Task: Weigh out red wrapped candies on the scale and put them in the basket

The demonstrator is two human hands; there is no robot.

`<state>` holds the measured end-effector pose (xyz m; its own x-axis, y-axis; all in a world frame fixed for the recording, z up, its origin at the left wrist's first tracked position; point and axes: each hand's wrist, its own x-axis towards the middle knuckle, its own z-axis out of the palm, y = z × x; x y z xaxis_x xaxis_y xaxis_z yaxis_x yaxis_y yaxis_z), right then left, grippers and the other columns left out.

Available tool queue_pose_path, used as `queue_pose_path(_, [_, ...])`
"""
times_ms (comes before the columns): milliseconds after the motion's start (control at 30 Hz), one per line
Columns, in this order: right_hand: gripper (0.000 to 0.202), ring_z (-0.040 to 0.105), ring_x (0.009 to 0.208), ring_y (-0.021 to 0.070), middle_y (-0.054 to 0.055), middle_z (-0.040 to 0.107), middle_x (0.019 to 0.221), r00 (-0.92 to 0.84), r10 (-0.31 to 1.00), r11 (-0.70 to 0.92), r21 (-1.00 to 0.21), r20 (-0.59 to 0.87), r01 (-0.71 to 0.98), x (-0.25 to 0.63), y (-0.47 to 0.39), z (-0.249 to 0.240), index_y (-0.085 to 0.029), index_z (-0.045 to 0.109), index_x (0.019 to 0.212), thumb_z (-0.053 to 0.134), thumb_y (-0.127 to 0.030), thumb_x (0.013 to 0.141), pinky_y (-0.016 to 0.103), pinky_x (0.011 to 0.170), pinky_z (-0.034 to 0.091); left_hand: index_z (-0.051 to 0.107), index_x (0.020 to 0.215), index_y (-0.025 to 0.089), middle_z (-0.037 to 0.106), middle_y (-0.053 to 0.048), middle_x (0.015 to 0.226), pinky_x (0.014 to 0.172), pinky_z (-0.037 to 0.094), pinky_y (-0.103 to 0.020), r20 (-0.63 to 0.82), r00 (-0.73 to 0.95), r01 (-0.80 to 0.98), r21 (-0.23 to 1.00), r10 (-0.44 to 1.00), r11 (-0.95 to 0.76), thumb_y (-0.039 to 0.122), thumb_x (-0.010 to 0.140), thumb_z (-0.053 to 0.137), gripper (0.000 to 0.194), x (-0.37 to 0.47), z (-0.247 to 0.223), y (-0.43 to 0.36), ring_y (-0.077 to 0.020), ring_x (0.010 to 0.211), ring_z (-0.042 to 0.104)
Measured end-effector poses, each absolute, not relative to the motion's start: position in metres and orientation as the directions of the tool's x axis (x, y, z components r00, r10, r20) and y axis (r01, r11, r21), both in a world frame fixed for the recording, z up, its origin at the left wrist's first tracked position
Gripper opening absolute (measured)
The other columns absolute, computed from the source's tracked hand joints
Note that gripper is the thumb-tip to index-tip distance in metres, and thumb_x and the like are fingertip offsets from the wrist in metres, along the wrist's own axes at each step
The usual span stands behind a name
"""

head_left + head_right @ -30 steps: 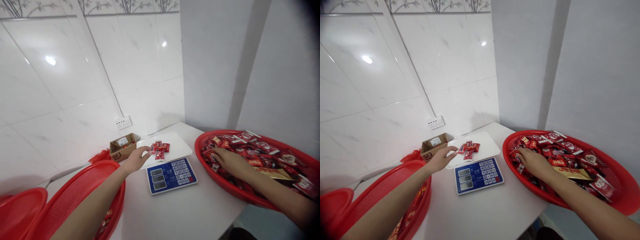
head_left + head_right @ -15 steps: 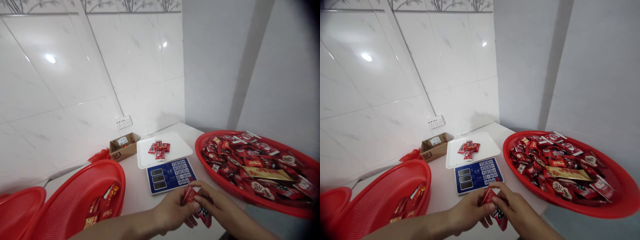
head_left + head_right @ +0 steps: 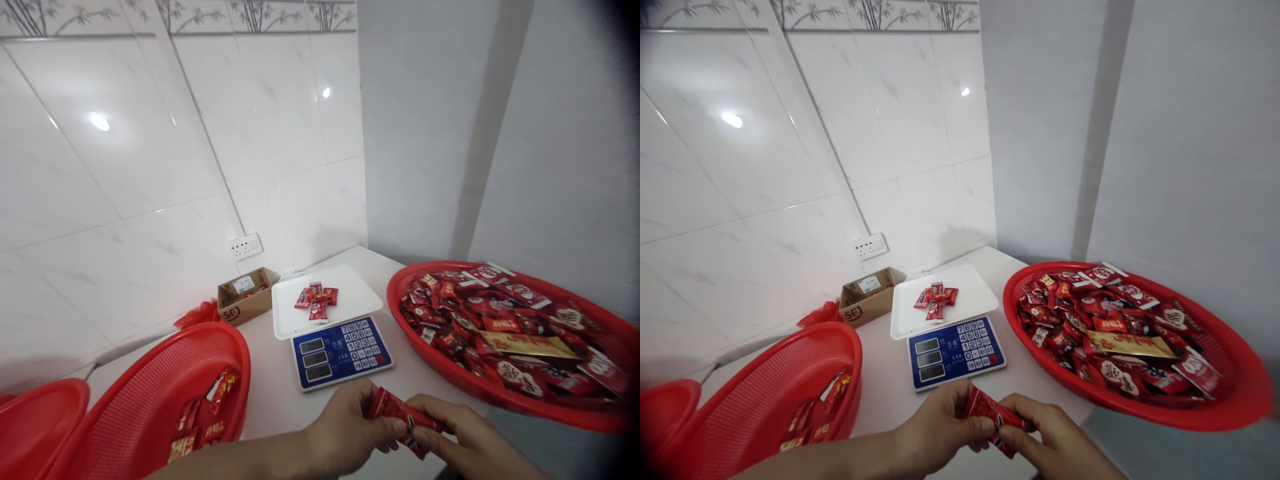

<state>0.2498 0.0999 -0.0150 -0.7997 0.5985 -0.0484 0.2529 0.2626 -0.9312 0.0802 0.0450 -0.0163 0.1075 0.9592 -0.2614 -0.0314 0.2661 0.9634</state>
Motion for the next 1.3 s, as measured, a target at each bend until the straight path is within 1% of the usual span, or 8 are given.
queue_pose_path(233, [0.036, 0.059, 0.078, 0.0181, 0.003, 0.066, 0.079, -0.801, 0.598, 0.278, -0.928, -0.035, 0.248, 0.251, 0.098, -0.016, -0.02, 0.063, 0.078, 0.041, -0.048, 0.085, 0.027, 0.071, 0.044, 0.051, 0.071, 0.015, 0.053, 0.003, 0.06, 0.056, 0.039, -0.026, -0.213, 0.124, -0.035, 0.975, 0.969, 0.219, 0.048, 0.056, 0.072, 0.041, 0.084, -0.011, 0.044, -0.0076, 0.052, 0.048])
queue_pose_path(467, [0.025, 0.057, 0.076, 0.0179, 0.002, 0.064, 0.078, -0.786, 0.618, 0.271, -0.942, 0.012, 0.199, 0.251, 0.101, -0.016, -0.021, 0.062, 0.078, 0.053, -0.044, 0.079, 0.027, 0.069, 0.044, 0.05, 0.07, 0.016, 0.055, 0.003, 0.06, 0.056, 0.039, -0.024, -0.184, 0.079, -0.019, 0.982, 0.98, 0.186, 0.042, 0.06, 0.071, 0.035, 0.083, -0.003, 0.042, -0.008, 0.054, 0.049])
queue_pose_path(633, [0.024, 0.058, 0.076, 0.0186, 0.001, 0.066, 0.078, -0.748, 0.664, 0.28, -0.924, -0.009, 0.259, 0.251, 0.098, -0.01, -0.022, 0.064, 0.08, 0.053, -0.043, 0.079, 0.027, 0.069, 0.044, 0.051, 0.071, 0.015, 0.056, 0.003, 0.063, 0.058, 0.039, -0.024, -0.185, 0.11, 0.018, 0.983, 0.977, 0.184, 0.038, 0.062, 0.071, 0.031, 0.081, 0.001, 0.043, -0.0081, 0.056, 0.049])
queue_pose_path(800, [0.033, 0.059, 0.096, 0.0237, 0.005, 0.068, 0.098, -0.635, 0.769, 0.337, -0.89, 0.072, 0.308, 0.258, 0.112, -0.006, -0.022, 0.063, 0.096, 0.052, -0.048, 0.079, 0.032, 0.084, 0.045, 0.055, 0.091, 0.016, 0.055, 0.001, 0.073, 0.061, 0.04, -0.024, -0.097, 0.114, 0.132, 0.988, 0.989, 0.082, 0.041, 0.07, 0.063, 0.033, 0.071, 0.004, 0.047, -0.0094, 0.064, 0.05])
queue_pose_path(900, [0.043, 0.056, 0.106, 0.0279, 0.009, 0.064, 0.112, -0.398, 0.901, 0.366, -0.799, 0.175, 0.477, 0.272, 0.138, -0.011, -0.021, 0.059, 0.107, 0.051, -0.05, 0.076, 0.038, 0.091, 0.043, 0.054, 0.099, 0.018, 0.056, -0.001, 0.079, 0.063, 0.042, -0.025, -0.011, -0.015, 0.258, 0.966, 1.0, 0.014, 0.041, 0.074, 0.058, 0.034, 0.047, 0.009, 0.06, -0.0116, 0.069, 0.052])
queue_pose_path(967, [0.043, 0.056, 0.106, 0.0288, 0.009, 0.063, 0.115, -0.289, 0.923, 0.383, -0.698, 0.255, 0.605, 0.282, 0.157, -0.019, -0.022, 0.057, 0.109, 0.048, -0.048, 0.076, 0.041, 0.091, 0.044, 0.054, 0.099, 0.019, 0.058, -0.001, 0.082, 0.066, 0.043, -0.026, 0.084, -0.134, 0.362, 0.932, 0.987, -0.03, 0.041, 0.078, 0.053, 0.03, 0.023, 0.015, 0.074, -0.0129, 0.073, 0.054])
queue_pose_path(1100, [0.039, 0.059, 0.104, 0.0284, 0.008, 0.064, 0.115, -0.307, 0.866, 0.481, -0.487, 0.395, 0.729, 0.292, 0.185, -0.037, -0.022, 0.058, 0.108, 0.04, -0.042, 0.079, 0.043, 0.087, 0.047, 0.053, 0.097, 0.02, 0.061, -0.002, 0.087, 0.072, 0.046, -0.027, 0.316, -0.329, 0.674, 0.738, 0.89, -0.012, 0.034, 0.081, 0.046, 0.022, -0.035, 0.029, 0.105, -0.0146, 0.08, 0.057])
queue_pose_path(1300, [0.048, 0.066, 0.085, 0.0332, 0.01, 0.068, 0.106, -0.303, 0.923, 0.372, -0.349, 0.235, 0.86, 0.289, 0.194, -0.054, -0.022, 0.053, 0.121, 0.03, -0.043, 0.084, 0.047, 0.068, 0.053, 0.057, 0.093, 0.017, 0.065, -0.007, 0.095, 0.081, 0.045, -0.032, 0.308, -0.355, 0.836, 0.527, 0.883, 0.152, 0.023, 0.078, 0.05, 0.017, -0.081, 0.028, 0.134, -0.0195, 0.091, 0.059])
